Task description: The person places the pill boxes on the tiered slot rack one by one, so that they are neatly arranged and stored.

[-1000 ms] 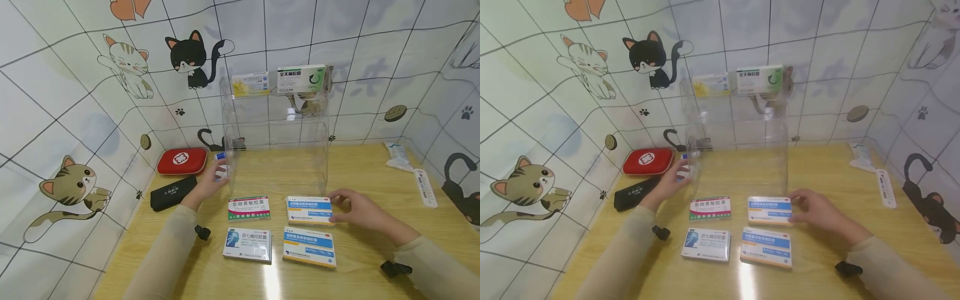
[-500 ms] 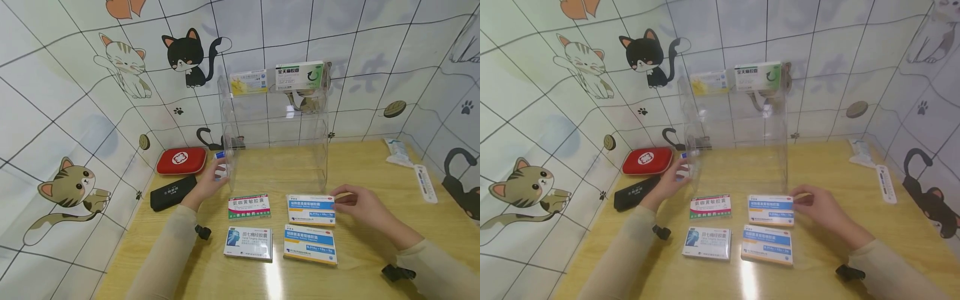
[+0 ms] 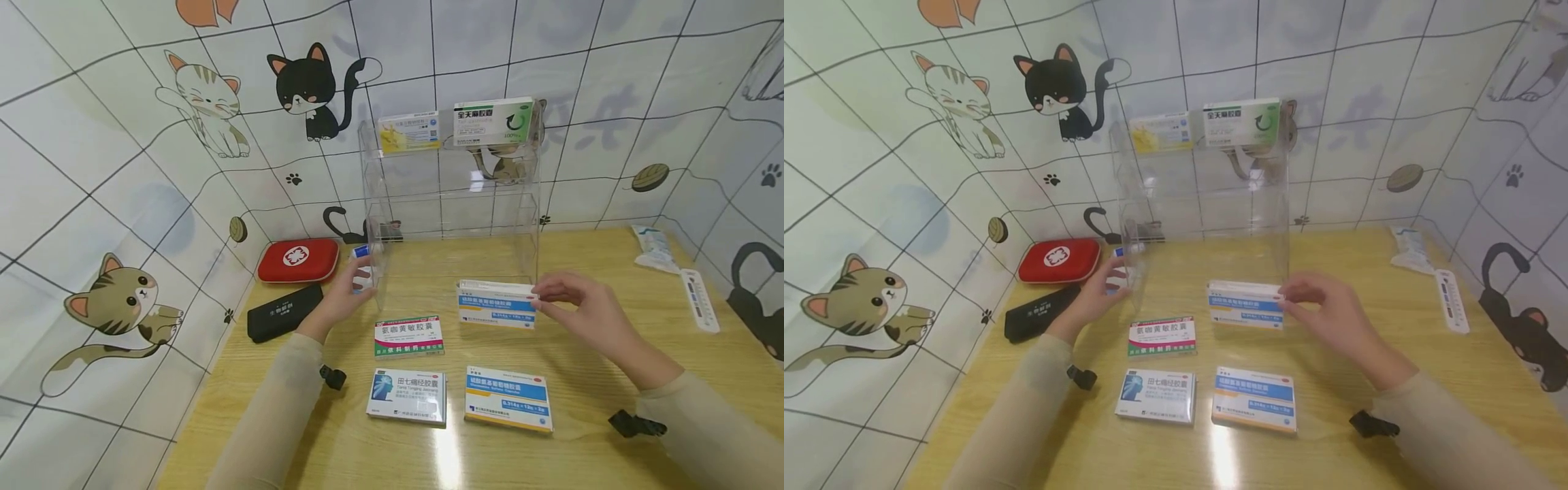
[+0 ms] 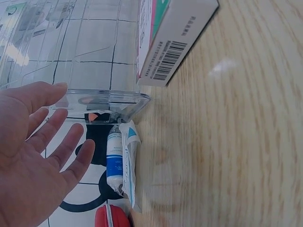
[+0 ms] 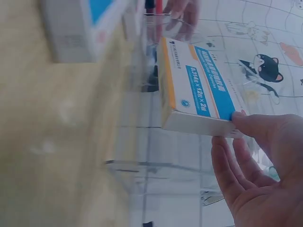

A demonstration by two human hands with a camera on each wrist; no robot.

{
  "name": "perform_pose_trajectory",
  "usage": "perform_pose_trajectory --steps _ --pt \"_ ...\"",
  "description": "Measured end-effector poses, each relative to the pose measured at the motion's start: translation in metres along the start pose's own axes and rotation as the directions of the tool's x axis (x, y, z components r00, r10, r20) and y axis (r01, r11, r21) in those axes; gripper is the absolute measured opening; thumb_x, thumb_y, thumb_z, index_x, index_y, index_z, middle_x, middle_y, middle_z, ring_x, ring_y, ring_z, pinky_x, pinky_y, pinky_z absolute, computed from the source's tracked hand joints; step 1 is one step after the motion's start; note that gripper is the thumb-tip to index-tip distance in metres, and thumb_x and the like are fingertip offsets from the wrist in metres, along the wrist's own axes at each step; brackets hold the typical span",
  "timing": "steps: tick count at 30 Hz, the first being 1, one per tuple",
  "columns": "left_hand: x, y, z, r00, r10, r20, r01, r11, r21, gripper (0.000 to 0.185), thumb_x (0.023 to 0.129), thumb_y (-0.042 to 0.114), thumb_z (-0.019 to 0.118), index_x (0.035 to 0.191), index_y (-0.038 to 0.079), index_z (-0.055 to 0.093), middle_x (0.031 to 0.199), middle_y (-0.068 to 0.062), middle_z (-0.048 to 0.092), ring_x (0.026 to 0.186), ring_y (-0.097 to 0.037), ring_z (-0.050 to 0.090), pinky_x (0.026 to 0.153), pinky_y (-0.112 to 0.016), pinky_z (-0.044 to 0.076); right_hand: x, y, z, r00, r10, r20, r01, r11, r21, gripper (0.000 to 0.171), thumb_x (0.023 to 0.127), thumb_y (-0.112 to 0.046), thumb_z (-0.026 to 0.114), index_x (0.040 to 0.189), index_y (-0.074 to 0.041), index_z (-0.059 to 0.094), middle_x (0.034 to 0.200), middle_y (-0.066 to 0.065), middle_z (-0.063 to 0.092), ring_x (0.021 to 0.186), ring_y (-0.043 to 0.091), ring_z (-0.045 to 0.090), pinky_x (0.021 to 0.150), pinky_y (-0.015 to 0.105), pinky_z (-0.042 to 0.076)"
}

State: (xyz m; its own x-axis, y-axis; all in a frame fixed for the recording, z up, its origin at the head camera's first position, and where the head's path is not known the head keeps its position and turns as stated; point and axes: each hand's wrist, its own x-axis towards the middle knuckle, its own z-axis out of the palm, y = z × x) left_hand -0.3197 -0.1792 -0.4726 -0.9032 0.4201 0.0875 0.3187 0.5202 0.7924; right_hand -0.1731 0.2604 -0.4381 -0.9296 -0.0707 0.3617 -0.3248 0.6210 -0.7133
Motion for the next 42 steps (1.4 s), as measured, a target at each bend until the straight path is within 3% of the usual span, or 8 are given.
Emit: perform_pose_trajectory --steps 5,11,17,22,27,32,42 --pt "0.000 0.000 0.000 1.000 0.000 0.003 0.000 1.000 -0.001 0.067 0.098 0.012 0.071 0.156 0.014 0.037 0.156 -0.012 0.046 0.133 -0.032 0.053 0.111 -0.054 0.049 0.038 -0.026 -0.005 0.997 -0.030 -0.075 0.035 0.998 0.058 0.017 0.093 -0.017 0.078 0.110 -0.015 0.074 0.114 -0.003 0.071 0.095 -0.008 0.066 0.084 0.004 0.051" --pt "-0.001 -0.001 -0.004 1.000 0.007 0.000 -0.007 1.000 0.007 0.066 0.098 0.012 0.070 0.156 0.012 0.037 0.156 -0.013 0.046 0.133 -0.032 0.053 0.111 -0.054 0.049 0.101 -0.060 -0.009 0.977 -0.124 -0.172 0.154 0.973 0.172 0.018 0.094 -0.011 0.076 0.111 -0.006 0.073 0.119 -0.001 0.066 0.097 0.002 0.068 0.088 0.010 0.054" --pt "-0.003 0.000 -0.009 0.999 -0.028 -0.018 0.028 0.999 0.022 0.066 0.098 0.010 0.070 0.156 0.014 0.038 0.155 -0.009 0.047 0.132 -0.031 0.053 0.111 -0.053 0.049 0.159 -0.085 -0.003 0.964 -0.105 -0.245 0.169 0.951 0.257 0.024 0.094 -0.008 0.075 0.116 -0.002 0.070 0.116 -0.001 0.067 0.101 0.005 0.069 0.091 0.015 0.055" --pt "-0.004 0.001 -0.012 1.000 -0.008 -0.002 0.008 1.000 0.010 0.067 0.098 0.008 0.069 0.156 0.010 0.036 0.157 -0.013 0.045 0.133 -0.034 0.052 0.111 -0.055 0.048 0.196 -0.092 0.006 0.956 -0.100 -0.274 0.171 0.953 0.249 0.025 0.095 -0.011 0.075 0.118 -0.004 0.069 0.117 -0.005 0.063 0.104 0.005 0.066 0.093 0.017 0.055" --pt "-0.003 0.000 -0.011 1.000 0.005 0.019 -0.005 1.000 0.002 0.066 0.099 0.008 0.068 0.156 0.010 0.035 0.158 -0.016 0.043 0.135 -0.036 0.050 0.112 -0.056 0.047 0.222 -0.093 0.017 0.951 -0.117 -0.286 0.184 0.958 0.218 0.023 0.095 -0.016 0.075 0.117 -0.010 0.071 0.122 -0.002 0.064 0.107 0.008 0.066 0.096 0.020 0.056" --pt "-0.003 0.002 -0.009 1.000 0.006 0.021 -0.007 1.000 0.006 0.067 0.098 0.006 0.068 0.156 0.008 0.035 0.158 -0.017 0.043 0.135 -0.038 0.050 0.112 -0.056 0.047 0.239 -0.091 0.031 0.962 -0.116 -0.248 0.157 0.976 0.154 0.022 0.097 -0.023 0.073 0.118 -0.015 0.070 0.126 -0.003 0.062 0.109 0.007 0.065 0.099 0.021 0.055" --pt "0.000 0.006 -0.002 1.000 -0.019 0.016 0.019 1.000 0.009 0.065 0.098 0.010 0.070 0.154 0.013 0.038 0.156 -0.011 0.045 0.134 -0.033 0.051 0.114 -0.055 0.046 0.244 -0.086 0.051 0.977 -0.135 -0.165 0.159 0.977 0.142 0.020 0.097 -0.015 0.072 0.117 -0.010 0.070 0.121 0.004 0.066 0.108 0.015 0.068 0.099 0.027 0.057"
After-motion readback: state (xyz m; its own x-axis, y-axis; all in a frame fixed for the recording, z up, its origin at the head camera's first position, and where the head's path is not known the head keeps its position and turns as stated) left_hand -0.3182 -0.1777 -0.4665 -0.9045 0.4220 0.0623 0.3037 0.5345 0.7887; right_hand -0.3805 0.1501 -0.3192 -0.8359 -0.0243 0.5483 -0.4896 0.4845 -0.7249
